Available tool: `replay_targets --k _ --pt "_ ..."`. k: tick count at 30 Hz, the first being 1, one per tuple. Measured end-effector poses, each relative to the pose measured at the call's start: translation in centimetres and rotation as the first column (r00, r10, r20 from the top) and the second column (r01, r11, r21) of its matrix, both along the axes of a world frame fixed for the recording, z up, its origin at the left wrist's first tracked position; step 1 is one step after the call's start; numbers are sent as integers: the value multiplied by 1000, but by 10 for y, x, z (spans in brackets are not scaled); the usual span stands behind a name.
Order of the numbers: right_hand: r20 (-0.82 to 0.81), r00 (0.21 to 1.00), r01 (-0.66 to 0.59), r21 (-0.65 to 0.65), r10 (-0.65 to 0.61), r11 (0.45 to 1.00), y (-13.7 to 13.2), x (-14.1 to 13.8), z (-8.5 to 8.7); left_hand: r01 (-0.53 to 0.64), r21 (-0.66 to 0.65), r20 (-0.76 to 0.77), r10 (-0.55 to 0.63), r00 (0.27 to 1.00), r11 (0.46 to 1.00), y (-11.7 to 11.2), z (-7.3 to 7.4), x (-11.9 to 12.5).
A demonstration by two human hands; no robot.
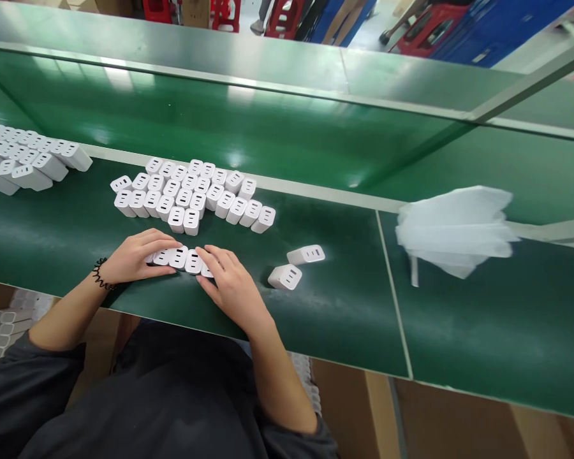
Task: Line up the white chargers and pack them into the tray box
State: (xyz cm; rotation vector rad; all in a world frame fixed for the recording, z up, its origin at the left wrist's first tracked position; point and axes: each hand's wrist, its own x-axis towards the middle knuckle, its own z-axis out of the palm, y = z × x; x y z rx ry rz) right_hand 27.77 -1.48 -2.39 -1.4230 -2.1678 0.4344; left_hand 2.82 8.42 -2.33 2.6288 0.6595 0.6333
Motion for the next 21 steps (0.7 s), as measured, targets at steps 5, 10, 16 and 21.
replay_targets --k 5,10,16,21 --pt "-172 985 -25 -14 22 1000 -2 4 1 -15 34 -15 16 1000 999 -2 2 1" --pt "-239 969 19 -142 -53 990 -6 17 2 -21 81 -39 25 999 996 -2 3 2" --pt "-224 967 78 -187 -119 979 -5 15 -5 -21 122 -38 26 999 992 -3 3 4" --pt "-183 973 116 -138 -140 984 -4 13 -6 -8 161 -62 18 998 987 -4 3 5"
